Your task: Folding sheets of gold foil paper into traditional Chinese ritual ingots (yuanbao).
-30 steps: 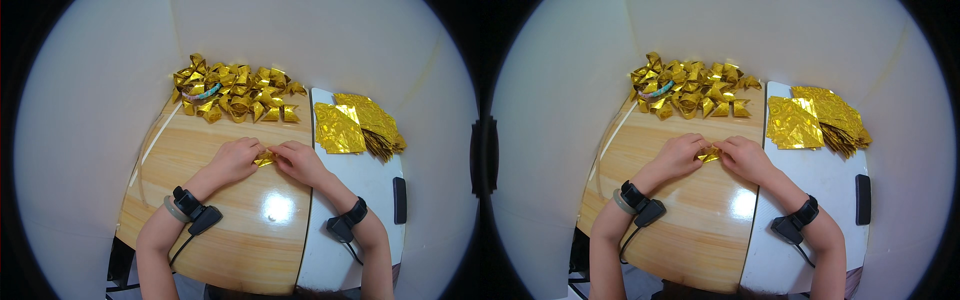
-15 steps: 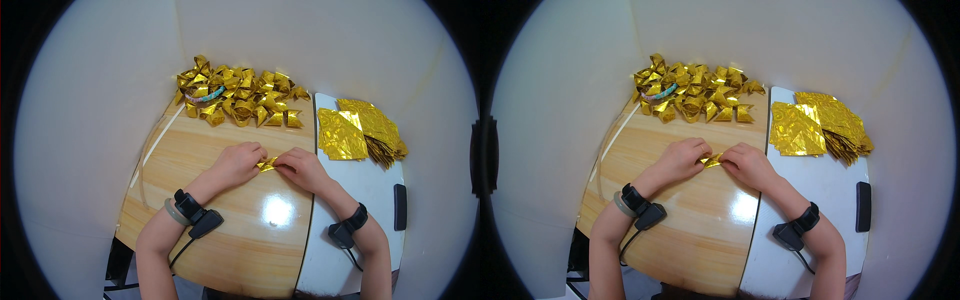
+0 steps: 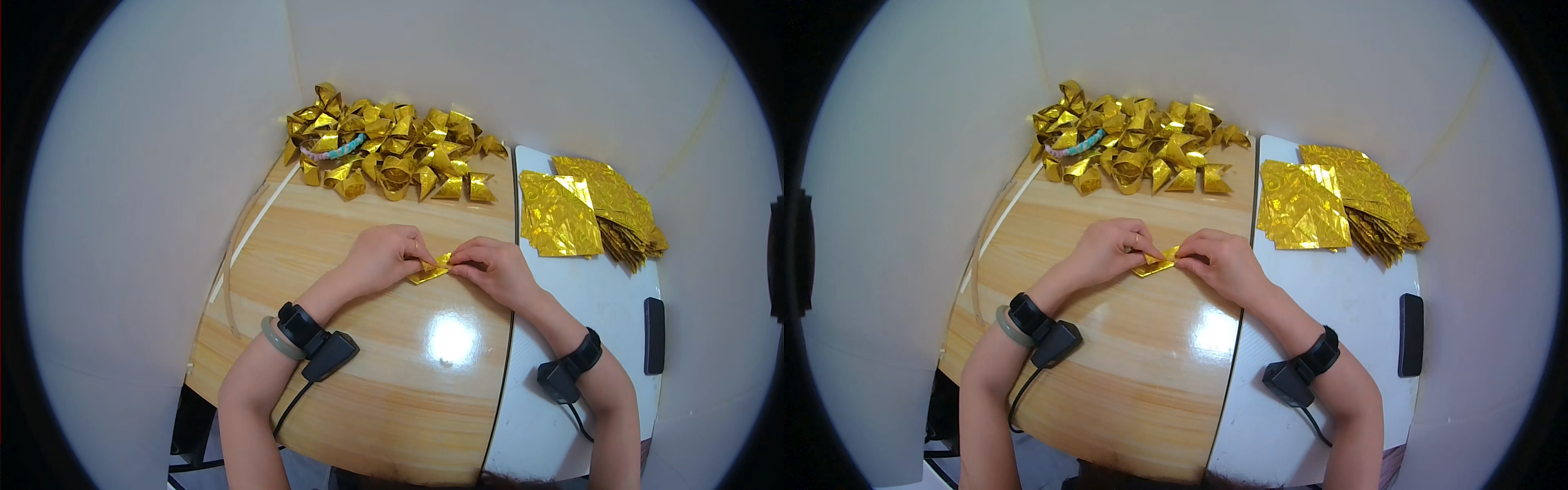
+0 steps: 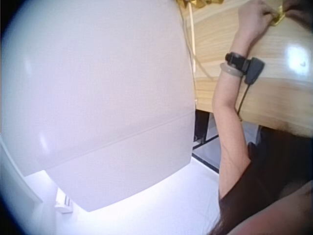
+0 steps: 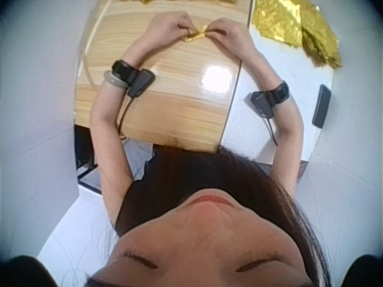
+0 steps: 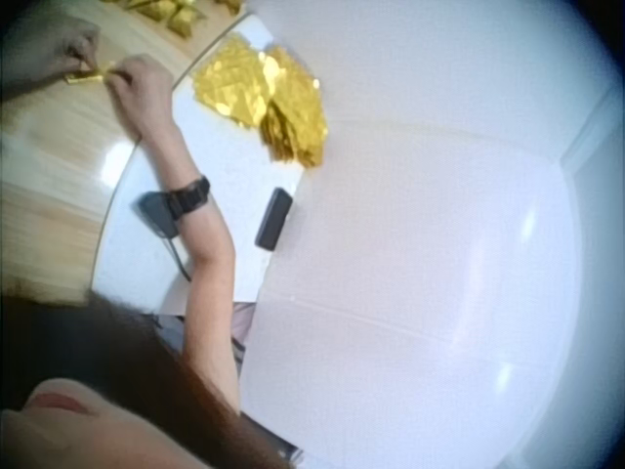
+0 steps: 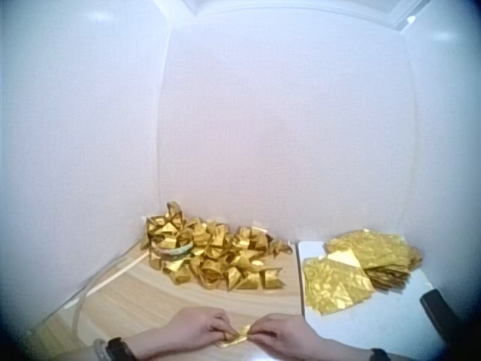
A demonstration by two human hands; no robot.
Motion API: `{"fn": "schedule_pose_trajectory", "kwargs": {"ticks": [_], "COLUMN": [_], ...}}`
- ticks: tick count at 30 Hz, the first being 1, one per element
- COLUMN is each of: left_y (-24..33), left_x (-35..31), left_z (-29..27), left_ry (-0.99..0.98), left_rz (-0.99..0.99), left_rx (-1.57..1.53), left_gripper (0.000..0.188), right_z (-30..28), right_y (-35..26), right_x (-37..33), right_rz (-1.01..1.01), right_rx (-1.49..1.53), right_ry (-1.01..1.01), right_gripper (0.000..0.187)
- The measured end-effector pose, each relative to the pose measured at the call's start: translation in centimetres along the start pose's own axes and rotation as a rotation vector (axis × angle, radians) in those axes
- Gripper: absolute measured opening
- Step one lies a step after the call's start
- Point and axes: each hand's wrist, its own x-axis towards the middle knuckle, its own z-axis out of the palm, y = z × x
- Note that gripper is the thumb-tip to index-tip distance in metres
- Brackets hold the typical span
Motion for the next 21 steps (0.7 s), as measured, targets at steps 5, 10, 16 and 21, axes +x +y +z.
{"fn": "schedule_pose_trajectory", "kwargs": {"ticks": [5,10,16,21], "left_y": [0.1,0.4,0.7,1.3], "left_x": [-0.1,0.0,-0.2,-0.2], "left_z": [-0.1,-0.3,-0.8,-1.3], "left_ry": [-0.006,-0.010,-0.033,-0.119], "left_rz": [0.046,0.068,0.091,0.041], "left_rx": [0.047,0.087,0.103,0.089], "left_gripper": [0.020,0.020,0.016,0.012], "right_z": [0.0,0.2,0.1,0.0], "right_y": [-0.1,0.1,0.6,0.3], "right_x": [-0.1,0.0,0.1,0.2], "right_rz": [-0.019,-0.066,0.061,0.068], "right_rx": [0.009,-0.079,0.143,-0.008], "right_ry": [0.000,0.014,-0.032,-0.033], "right_gripper": [0.011,0.011,0.013,0.024]}}
